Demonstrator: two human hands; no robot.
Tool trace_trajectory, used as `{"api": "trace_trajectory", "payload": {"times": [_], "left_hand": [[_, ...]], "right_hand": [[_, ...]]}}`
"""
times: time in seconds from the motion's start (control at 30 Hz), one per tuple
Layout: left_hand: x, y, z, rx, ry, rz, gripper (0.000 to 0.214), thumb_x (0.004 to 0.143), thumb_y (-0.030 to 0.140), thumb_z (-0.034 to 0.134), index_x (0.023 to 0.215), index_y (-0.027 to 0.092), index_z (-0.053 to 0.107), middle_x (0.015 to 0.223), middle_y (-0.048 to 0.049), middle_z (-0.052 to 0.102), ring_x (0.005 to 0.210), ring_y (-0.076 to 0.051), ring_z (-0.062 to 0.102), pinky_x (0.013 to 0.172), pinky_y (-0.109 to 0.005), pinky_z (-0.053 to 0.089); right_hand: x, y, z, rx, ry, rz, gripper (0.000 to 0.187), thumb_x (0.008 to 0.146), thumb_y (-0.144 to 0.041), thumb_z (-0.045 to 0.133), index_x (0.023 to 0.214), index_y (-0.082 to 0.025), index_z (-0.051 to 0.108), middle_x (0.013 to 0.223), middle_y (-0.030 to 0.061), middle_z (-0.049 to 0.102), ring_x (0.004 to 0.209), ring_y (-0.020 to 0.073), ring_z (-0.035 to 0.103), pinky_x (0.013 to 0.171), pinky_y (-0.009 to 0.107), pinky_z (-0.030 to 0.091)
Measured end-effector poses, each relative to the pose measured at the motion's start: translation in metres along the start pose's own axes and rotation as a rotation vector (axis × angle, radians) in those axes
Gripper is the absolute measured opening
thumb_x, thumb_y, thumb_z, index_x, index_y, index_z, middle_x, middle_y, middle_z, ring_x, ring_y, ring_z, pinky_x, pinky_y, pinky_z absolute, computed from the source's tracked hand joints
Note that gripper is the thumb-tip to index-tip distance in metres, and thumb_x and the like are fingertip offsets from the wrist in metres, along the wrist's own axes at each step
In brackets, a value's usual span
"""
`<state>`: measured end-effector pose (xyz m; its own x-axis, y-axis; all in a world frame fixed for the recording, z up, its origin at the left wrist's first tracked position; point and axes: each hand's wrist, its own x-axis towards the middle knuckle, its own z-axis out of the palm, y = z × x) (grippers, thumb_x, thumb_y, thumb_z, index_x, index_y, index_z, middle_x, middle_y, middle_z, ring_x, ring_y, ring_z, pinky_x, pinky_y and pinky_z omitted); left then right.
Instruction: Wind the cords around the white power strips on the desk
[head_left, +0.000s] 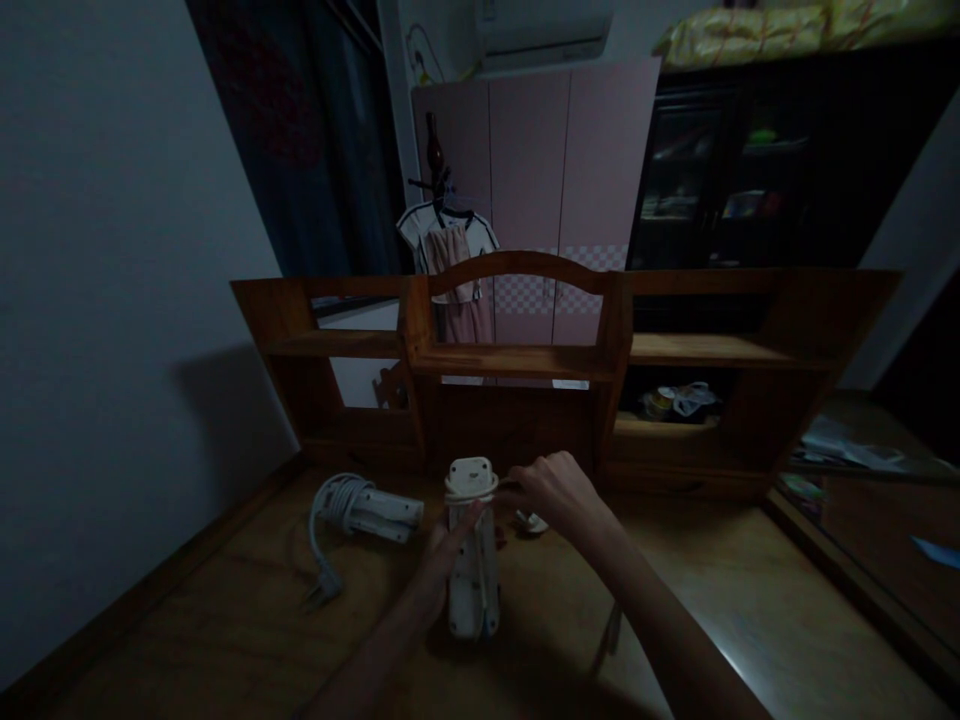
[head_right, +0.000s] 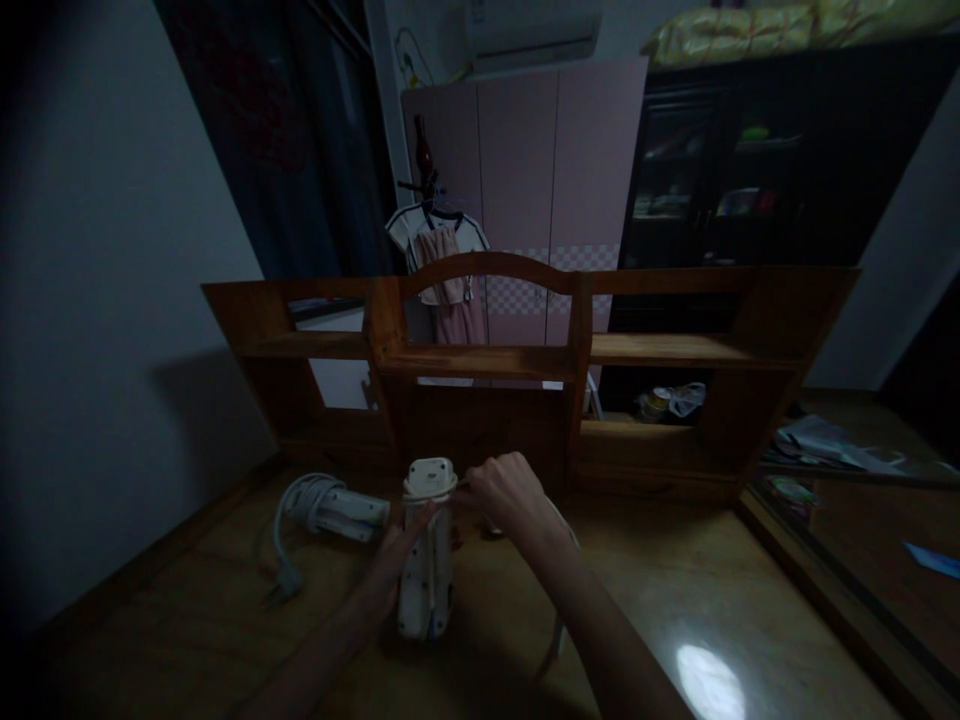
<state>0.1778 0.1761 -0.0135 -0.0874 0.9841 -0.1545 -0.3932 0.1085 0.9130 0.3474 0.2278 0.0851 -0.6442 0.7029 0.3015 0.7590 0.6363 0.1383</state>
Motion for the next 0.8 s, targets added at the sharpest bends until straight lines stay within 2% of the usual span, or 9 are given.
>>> {"api": "trace_trajectory", "payload": {"times": [0.1,0.2,0.3,0.4,0.53,0.63,0.73,0.8], "left_hand": [[-0.002,0.006,0.002,0.063,-0.021,-0.020,0.067,0.073,0.052,0.067,0.122,0.010,0.050,0.089,-0.0140,0.070,0.075,-0.025,0.069,0.067,-0.035,0.055],[-0.006,0.014,0.003,0.123,-0.102,0.049,0.067,0.067,0.044,0.075,0.122,0.013,0.052,0.098,-0.0116,0.069,0.083,-0.023,0.068,0.073,-0.032,0.054],[-0.007,0.017,0.001,0.138,-0.158,0.037,0.064,0.066,0.039,0.077,0.120,0.014,0.053,0.102,-0.0117,0.068,0.086,-0.025,0.067,0.073,-0.032,0.054],[-0.004,0.013,-0.002,0.135,-0.112,0.036,0.063,0.066,0.038,0.077,0.118,0.015,0.052,0.098,-0.0112,0.069,0.080,-0.024,0.068,0.070,-0.033,0.054],[0.003,0.004,-0.005,0.204,-0.004,0.162,0.062,0.065,0.041,0.076,0.118,0.015,0.053,0.095,-0.0092,0.069,0.076,-0.022,0.067,0.066,-0.030,0.052],[0.005,0.002,-0.004,0.261,0.054,0.235,0.056,0.069,0.043,0.072,0.115,0.015,0.056,0.097,-0.0101,0.069,0.081,-0.023,0.067,0.069,-0.030,0.052],[0.008,0.006,-0.005,0.244,0.048,0.319,0.051,0.073,0.040,0.069,0.115,0.015,0.055,0.108,-0.0121,0.067,0.096,-0.024,0.064,0.079,-0.031,0.051],[0.012,0.008,-0.008,0.223,0.064,0.346,0.053,0.073,0.040,0.069,0.117,0.016,0.054,0.111,-0.0128,0.065,0.096,-0.024,0.064,0.080,-0.032,0.050]], "right_hand": [[0.000,0.003,0.002,0.018,-0.018,-0.008,0.064,0.091,-0.062,0.026,0.074,-0.018,0.070,0.071,0.0094,0.070,0.070,0.0212,0.068,0.055,0.026,0.029],[0.000,0.007,0.005,0.028,-0.017,0.005,0.063,0.093,-0.059,0.026,0.074,-0.019,0.071,0.074,0.0097,0.071,0.072,0.0207,0.068,0.056,0.026,0.030],[0.001,0.013,0.009,0.035,-0.007,0.023,0.061,0.093,-0.058,0.027,0.076,-0.020,0.071,0.077,0.0097,0.071,0.074,0.0207,0.067,0.057,0.025,0.030],[0.001,0.017,0.011,0.054,0.010,0.046,0.060,0.093,-0.058,0.025,0.078,-0.022,0.071,0.078,0.0085,0.072,0.076,0.0208,0.068,0.058,0.025,0.032],[0.003,0.014,0.011,0.070,-0.029,0.096,0.057,0.094,-0.056,0.027,0.081,-0.021,0.070,0.082,0.0097,0.071,0.080,0.0221,0.067,0.061,0.026,0.035],[0.003,0.006,0.012,0.081,-0.091,0.120,0.044,0.097,-0.044,0.031,0.091,-0.021,0.068,0.084,0.0092,0.071,0.082,0.0215,0.067,0.062,0.025,0.037],[-0.001,0.000,0.013,0.093,-0.125,0.134,0.025,0.095,-0.028,0.039,0.106,-0.025,0.062,0.085,0.0065,0.070,0.078,0.0208,0.067,0.059,0.024,0.039],[-0.005,-0.002,0.012,0.097,-0.145,0.153,0.025,0.090,-0.020,0.046,0.111,-0.025,0.059,0.086,0.0062,0.070,0.079,0.0218,0.068,0.060,0.025,0.040]]}}
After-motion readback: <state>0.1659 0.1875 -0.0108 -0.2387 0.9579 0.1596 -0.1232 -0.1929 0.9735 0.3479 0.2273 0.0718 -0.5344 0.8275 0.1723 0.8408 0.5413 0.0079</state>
